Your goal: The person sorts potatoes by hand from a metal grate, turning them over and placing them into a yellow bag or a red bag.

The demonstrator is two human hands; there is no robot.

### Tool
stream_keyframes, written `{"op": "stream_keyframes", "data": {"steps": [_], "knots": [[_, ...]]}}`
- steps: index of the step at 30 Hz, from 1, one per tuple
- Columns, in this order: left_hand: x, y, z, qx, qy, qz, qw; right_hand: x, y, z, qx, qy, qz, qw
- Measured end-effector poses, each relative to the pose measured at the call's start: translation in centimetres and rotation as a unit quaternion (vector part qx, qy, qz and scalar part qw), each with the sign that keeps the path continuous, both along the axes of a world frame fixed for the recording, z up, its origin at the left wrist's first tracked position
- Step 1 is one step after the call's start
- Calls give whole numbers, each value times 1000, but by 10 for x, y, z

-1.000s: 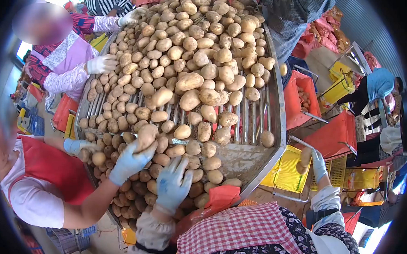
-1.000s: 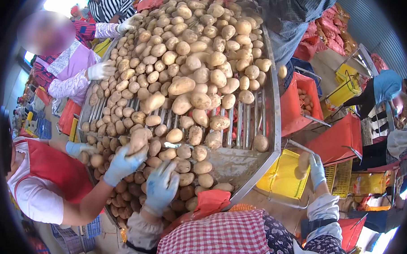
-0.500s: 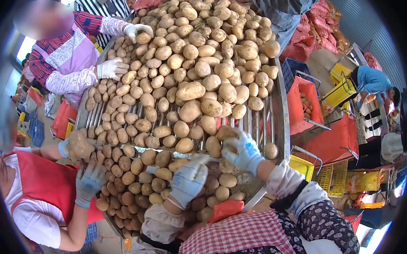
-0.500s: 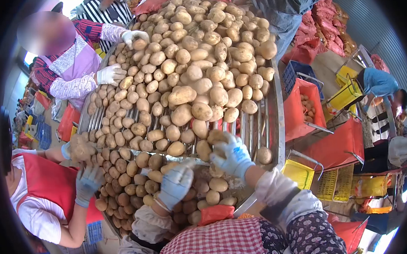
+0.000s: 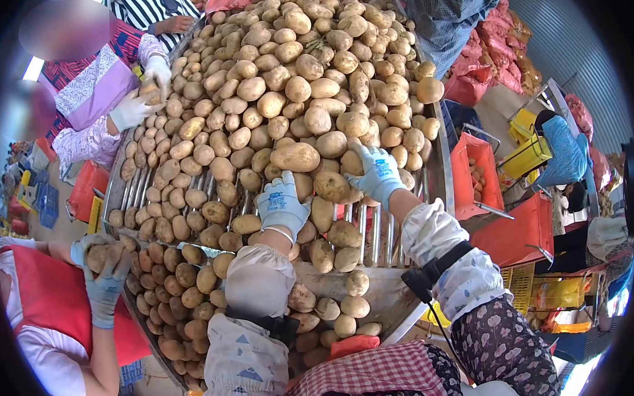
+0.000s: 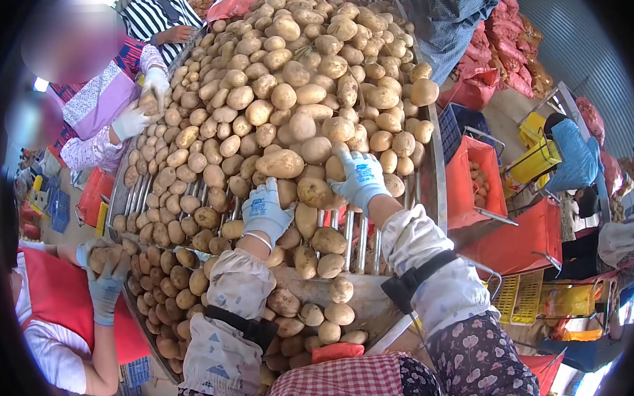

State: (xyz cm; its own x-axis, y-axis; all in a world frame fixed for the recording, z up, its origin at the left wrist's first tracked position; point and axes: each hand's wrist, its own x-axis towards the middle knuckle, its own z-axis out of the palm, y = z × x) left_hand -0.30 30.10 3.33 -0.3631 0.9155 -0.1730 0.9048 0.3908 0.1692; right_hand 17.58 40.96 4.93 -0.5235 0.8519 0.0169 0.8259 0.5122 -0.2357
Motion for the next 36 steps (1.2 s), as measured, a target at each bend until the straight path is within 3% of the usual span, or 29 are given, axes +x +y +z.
{"op": "stream_keyframes", "data": {"steps": [1, 3, 4, 5, 7, 8, 9, 10, 11, 12, 13, 14, 16, 17, 19, 21, 22, 23, 24, 25, 26, 27, 28, 29, 31, 32, 33, 35, 36], "knots": [[-4, -3, -4, 0, 3, 1, 1000, 2, -2, -7, 0, 3, 1, 1000], [-14, -15, -16, 75, -70, -14, 995, 12, -18, -26, -229, 236, 2, 944], [-19, -25, -23, 134, -75, -31, 988, 17, -31, -31, -359, 378, -8, 854], [-24, -33, -27, 135, -76, -30, 987, 21, -37, -63, -335, 517, 11, 787], [-32, -53, -37, 220, -196, -30, 955, 35, -62, -41, -566, 606, -17, 559], [-35, -62, -38, 260, -254, -29, 931, 37, -67, -41, -615, 607, -12, 502], [-38, -70, -38, 302, -309, -27, 902, 38, -75, -39, -615, 608, -11, 502], [-40, -74, -38, 344, -359, -25, 867, 36, -87, -36, -643, 644, -99, 403], [-37, -76, -32, 311, -380, -17, 871, 35, -97, -33, -658, 668, -183, 295], [-32, -71, -20, 200, -304, -14, 931, 34, -96, -38, -688, 667, -146, 246], [-26, -62, -9, 85, -223, -9, 971, 37, -99, -43, -688, 667, -143, 247], [-16, -52, -6, -21, -159, 13, 987, 38, -106, -33, -698, 669, -137, 215], [-2, -40, -3, -5, -143, 41, 989, 45, -116, -15, -723, 662, -133, 146], [5, -34, -4, 8, -127, 69, 990, 53, -116, -19, -754, 629, -31, 186], [5, -22, -5, -4, -127, 76, 989, 58, -130, -2, -706, 680, -124, 155], [4, -21, -1, 14, -133, 38, 990, 63, -138, 14, -642, 727, -163, 179], [6, -29, -4, 91, -129, 9, 987, 70, -136, 4, -634, 722, -130, 243], [10, -36, -12, 89, -124, 4, 988, 77, -134, -7, -624, 713, -96, 303], [15, -41, -20, 248, -254, -29, 934, 87, -133, -13, -617, 689, -74, 372], [19, -49, -29, 392, -375, -60, 838, 92, -132, -19, -616, 693, -74, 367], [26, -70, -7, 301, -563, -4, 770, 94, -134, -19, -605, 657, -95, 440], [36, -90, 20, 198, -722, 54, 661, 93, -136, -17, -590, 613, -113, 513], [51, -103, 21, 217, -779, 94, 580, 90, -144, -11, -446, 548, 3, 708], [54, -112, 21, 179, -814, 58, 549, 85, -151, -5, -447, 548, 6, 707], [74, -125, 36, 198, -808, 212, 513, 76, -163, 4, -569, 576, -5, 587], [74, -131, 32, 215, -787, 171, 552, 70, -166, 9, -559, 559, 45, 611], [73, -138, 17, 216, -787, 171, 552, 65, -168, 8, -572, 548, 48, 609], [74, -150, -15, 322, -565, -74, 756, 58, -178, 21, -580, 559, -2, 593], [76, -150, 12, 363, -388, -167, 831, 66, -177, 25, -646, 559, 15, 519]]}}
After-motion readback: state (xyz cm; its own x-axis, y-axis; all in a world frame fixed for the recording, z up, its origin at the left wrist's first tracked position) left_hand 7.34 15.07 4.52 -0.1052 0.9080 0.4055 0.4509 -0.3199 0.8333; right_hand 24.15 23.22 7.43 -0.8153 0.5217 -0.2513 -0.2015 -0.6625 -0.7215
